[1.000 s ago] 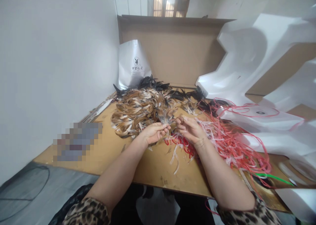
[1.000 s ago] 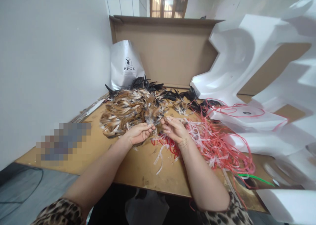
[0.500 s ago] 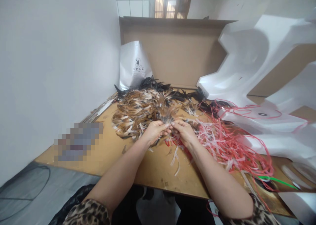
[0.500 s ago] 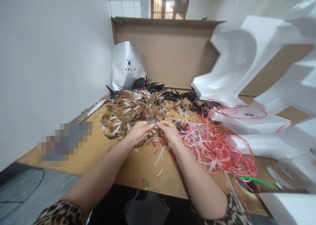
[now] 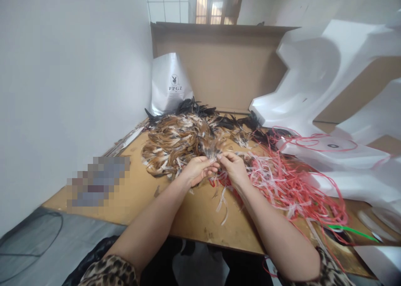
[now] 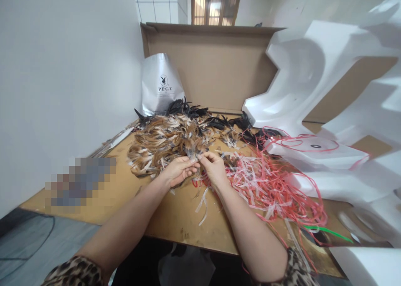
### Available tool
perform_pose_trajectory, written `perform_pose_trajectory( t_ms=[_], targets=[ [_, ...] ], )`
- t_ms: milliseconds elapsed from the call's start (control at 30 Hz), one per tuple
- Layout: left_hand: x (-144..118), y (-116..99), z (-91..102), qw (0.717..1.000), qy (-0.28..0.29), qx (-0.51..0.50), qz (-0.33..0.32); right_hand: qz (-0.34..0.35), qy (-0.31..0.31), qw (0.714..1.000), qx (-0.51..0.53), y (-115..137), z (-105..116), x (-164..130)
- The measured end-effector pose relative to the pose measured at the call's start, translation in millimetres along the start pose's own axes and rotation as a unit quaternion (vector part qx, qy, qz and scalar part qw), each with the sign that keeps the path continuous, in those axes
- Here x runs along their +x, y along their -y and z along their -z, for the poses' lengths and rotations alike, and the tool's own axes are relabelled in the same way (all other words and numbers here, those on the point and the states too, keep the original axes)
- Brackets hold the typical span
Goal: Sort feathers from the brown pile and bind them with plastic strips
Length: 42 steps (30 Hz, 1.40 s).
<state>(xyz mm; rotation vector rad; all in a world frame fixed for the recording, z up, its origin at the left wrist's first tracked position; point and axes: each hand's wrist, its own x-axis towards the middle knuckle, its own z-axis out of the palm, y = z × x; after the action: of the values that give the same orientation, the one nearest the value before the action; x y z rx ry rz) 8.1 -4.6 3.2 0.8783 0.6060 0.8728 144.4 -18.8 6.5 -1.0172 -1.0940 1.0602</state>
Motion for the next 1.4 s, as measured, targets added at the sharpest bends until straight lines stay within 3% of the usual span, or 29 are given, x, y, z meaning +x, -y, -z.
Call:
perform_pose_trajectory(
  t_ms=[300, 600, 900, 1033, 1133, 1267, 1400],
  targets=[
    [0, 1, -1.8, 0.997, -0.012, 0.065, -0.033, 0.027, 0.009, 1.000, -0.009, -7, 1, 1],
    [4, 5, -4.5, 0.975, -0.052, 0.188, -0.107, 0.082, 0.056, 0.990, -0.095, 6, 6, 2],
    [2, 6, -6.4, 0.980, -0.030, 0.175, -0.093, 0.035, 0.056, 0.996, -0.057, 6, 6, 0],
    [1, 2, -5.6, 0.981, -0.050, 0.162, -0.099, 0.022, 0.072, 0.995, -0.061, 6, 20, 11],
    [1, -2, -1.6, 0.985, -0.079, 0.108, -0.108, 0.054, 0.037, 0.990, -0.123, 2, 38, 23],
    [3, -4, 4.7, 0.988, -0.091, 0.049, -0.113, 0.090, 0.048, 0.941, -0.322, -11, 57, 35],
    [4, -3, 6.0, 0.988, -0.090, 0.040, -0.117, 0.165, 0.114, 0.830, -0.520, -18, 59, 36]
  ],
)
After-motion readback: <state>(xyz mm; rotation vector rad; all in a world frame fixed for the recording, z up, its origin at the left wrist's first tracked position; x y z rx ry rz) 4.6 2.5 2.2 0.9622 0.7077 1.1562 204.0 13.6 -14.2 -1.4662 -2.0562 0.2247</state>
